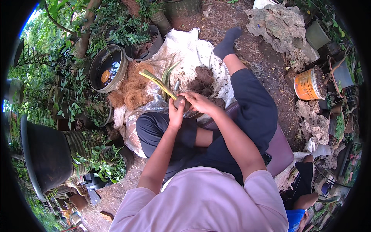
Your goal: The person sits cross-legged on a white sheet and repeatedly wraps a long green plant leaf with a ball of dark soil. They add more soil from a nearby pile and press it around the leaf to form a compact bundle.
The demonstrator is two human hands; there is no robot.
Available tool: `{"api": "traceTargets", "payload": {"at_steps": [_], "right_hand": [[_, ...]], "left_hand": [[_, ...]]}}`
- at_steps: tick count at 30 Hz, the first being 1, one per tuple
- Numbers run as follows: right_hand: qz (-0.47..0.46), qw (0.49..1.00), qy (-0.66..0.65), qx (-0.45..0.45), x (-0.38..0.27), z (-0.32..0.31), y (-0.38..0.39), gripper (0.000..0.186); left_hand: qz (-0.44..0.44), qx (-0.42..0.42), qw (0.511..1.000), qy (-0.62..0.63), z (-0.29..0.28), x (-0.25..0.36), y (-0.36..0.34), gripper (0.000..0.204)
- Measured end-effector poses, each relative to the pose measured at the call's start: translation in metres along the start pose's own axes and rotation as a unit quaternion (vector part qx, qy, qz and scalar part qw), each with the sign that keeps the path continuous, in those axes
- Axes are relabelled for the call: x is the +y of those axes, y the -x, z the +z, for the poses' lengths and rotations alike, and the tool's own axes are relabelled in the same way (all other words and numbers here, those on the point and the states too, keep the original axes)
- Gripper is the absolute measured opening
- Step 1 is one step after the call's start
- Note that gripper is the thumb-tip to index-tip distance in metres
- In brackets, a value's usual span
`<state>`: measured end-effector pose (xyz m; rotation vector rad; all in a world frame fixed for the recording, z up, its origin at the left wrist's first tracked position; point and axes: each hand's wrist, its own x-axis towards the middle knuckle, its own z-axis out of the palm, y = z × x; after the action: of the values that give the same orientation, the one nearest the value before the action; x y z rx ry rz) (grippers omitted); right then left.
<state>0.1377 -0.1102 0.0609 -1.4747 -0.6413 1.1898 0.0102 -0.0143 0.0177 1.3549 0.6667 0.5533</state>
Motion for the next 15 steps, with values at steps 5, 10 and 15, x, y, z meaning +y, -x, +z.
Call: {"api": "traceTargets", "payload": {"at_steps": [5, 10, 15], "right_hand": [[0.019, 0.981, 0.190, 0.041, -0.012, -0.050, -0.007, 0.053], [0.061, 0.912, 0.318, 0.251, 0.002, -0.095, -0.011, 0.039], [0.206, 0.848, 0.455, 0.176, 0.024, -0.078, -0.010, 0.041]], "left_hand": [[-0.120, -0.010, 0.992, 0.044, 0.001, 0.007, 0.000, 0.043], [-0.140, -0.018, 0.989, 0.047, 0.000, 0.007, -0.005, 0.040], [-0.140, -0.012, 0.988, 0.060, 0.000, 0.005, -0.004, 0.037]]}}
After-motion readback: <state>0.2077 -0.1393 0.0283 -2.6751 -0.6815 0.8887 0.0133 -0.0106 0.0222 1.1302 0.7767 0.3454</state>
